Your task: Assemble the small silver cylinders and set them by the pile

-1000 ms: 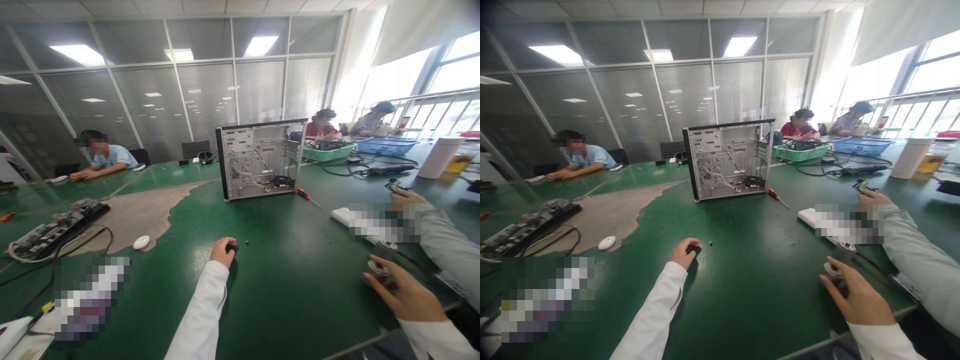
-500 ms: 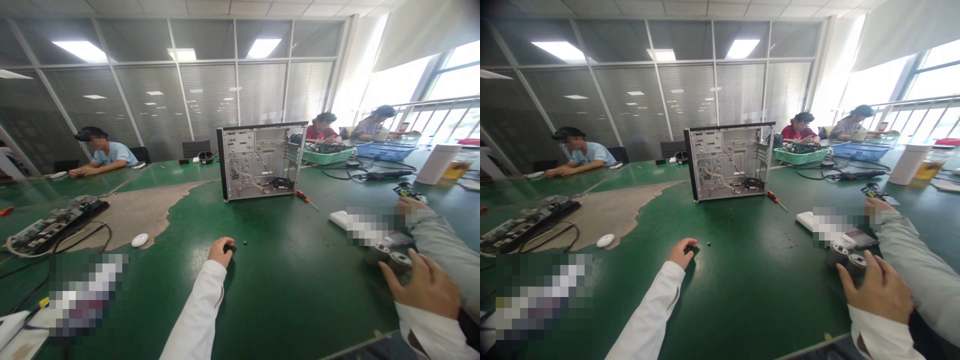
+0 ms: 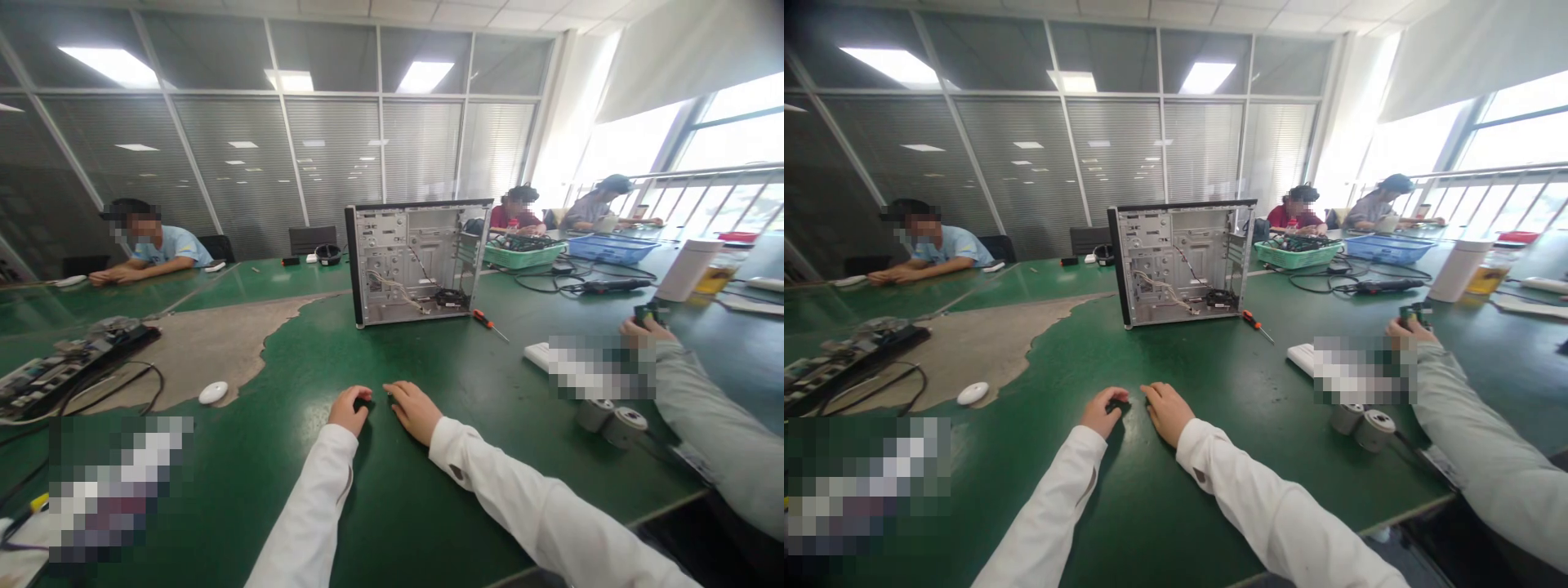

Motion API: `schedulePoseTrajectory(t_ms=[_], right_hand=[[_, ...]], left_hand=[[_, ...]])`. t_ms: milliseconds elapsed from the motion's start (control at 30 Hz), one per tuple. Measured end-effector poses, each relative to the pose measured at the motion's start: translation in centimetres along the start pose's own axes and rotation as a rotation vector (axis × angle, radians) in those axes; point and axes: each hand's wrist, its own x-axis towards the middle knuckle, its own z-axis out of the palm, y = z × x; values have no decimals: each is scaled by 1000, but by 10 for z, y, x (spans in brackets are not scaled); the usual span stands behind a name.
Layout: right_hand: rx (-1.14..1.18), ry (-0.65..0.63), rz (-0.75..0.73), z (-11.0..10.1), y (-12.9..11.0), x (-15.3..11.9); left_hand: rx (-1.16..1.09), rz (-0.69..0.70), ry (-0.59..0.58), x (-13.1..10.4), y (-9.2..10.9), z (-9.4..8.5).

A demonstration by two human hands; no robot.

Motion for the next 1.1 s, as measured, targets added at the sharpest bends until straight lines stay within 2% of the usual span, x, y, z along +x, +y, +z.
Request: schedulePoseTrajectory(t_ms=[133, 233, 333, 433, 467, 500, 567, 633, 700, 767, 833, 967, 1100], right_hand=[[-60, -26, -21, 13, 0, 16], [-92, -40, -21, 9, 2, 7], [-97, -55, 10, -9, 11, -17], [-134, -38, 68, -41, 34, -55], [-167, 5, 90, -53, 44, -70], [-220, 98, 121, -67, 56, -87], [-347, 397, 266, -94, 81, -123], [-506, 640, 446, -118, 103, -157], [-644, 764, 591, -138, 120, -183], [-711, 777, 666, -151, 131, -198], [-728, 725, 692, -157, 138, -204], [-774, 649, 711, -157, 148, -204], [-794, 678, 713, -154, 156, -206]], left_hand=[[9, 15, 14, 0, 1, 1], [18, 22, 4, 0, -1, 1], [24, 38, -13, 1, -3, 0], [30, 52, -18, 1, -4, -1], [33, 53, -21, 1, -5, 0], [35, 53, -24, 2, -6, 0], [38, 55, -30, 2, -7, 1], [42, 64, -31, 3, -8, 2], [46, 70, -31, 4, -7, 3], [51, 71, -30, 4, -5, 3], [54, 72, -30, 4, -3, 2], [55, 65, -28, 2, 0, 0], [53, 54, -22, 2, -1, 1]])
